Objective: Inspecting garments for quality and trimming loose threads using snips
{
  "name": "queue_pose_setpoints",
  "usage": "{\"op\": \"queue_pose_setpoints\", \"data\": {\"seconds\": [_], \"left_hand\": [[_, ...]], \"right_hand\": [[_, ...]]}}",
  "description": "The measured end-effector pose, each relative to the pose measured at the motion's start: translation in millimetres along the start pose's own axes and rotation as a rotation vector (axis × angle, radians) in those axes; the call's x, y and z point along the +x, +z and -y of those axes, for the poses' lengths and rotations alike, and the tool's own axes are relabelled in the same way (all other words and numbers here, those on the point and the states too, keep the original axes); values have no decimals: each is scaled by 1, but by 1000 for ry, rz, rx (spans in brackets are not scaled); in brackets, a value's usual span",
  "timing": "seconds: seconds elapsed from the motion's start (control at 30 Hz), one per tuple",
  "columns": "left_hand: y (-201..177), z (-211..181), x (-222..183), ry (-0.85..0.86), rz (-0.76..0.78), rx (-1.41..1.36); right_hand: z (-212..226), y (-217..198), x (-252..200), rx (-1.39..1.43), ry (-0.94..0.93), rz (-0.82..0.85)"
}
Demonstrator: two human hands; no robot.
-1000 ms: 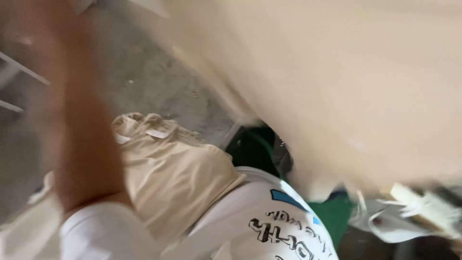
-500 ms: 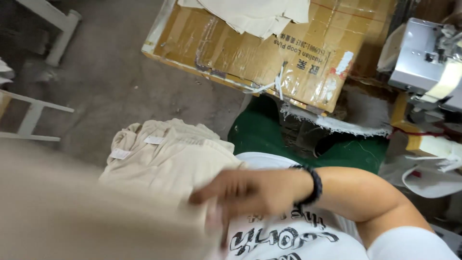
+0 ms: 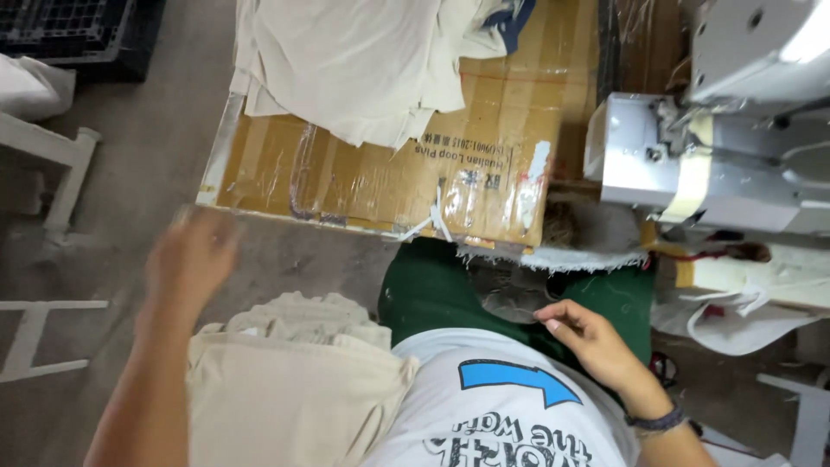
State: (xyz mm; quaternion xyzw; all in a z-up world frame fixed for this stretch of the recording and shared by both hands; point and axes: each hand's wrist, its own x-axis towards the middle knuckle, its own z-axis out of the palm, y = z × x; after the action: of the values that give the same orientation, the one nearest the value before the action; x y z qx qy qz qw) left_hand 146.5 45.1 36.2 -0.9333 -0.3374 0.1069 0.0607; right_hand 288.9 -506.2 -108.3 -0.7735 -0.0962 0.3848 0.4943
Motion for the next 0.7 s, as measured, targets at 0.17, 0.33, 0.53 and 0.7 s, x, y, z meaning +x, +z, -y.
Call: {"op": "queue_pose_setpoints", "data": {"seconds": [0.17, 0.33, 0.53, 0.7], "left_hand": [[-112, -219, 82, 525, -289, -598], [-85, -292, 183, 420, -207, -322], [-91, -257, 220, 231, -63, -760], [-131, -224, 189, 383, 78, -1245]], "right_hand": [[45, 7, -12, 83, 2, -12], [25, -40, -55, 56, 7, -224], [-76, -77, -92, 198, 283, -575], [-40, -73, -69, 190, 322, -439]]}}
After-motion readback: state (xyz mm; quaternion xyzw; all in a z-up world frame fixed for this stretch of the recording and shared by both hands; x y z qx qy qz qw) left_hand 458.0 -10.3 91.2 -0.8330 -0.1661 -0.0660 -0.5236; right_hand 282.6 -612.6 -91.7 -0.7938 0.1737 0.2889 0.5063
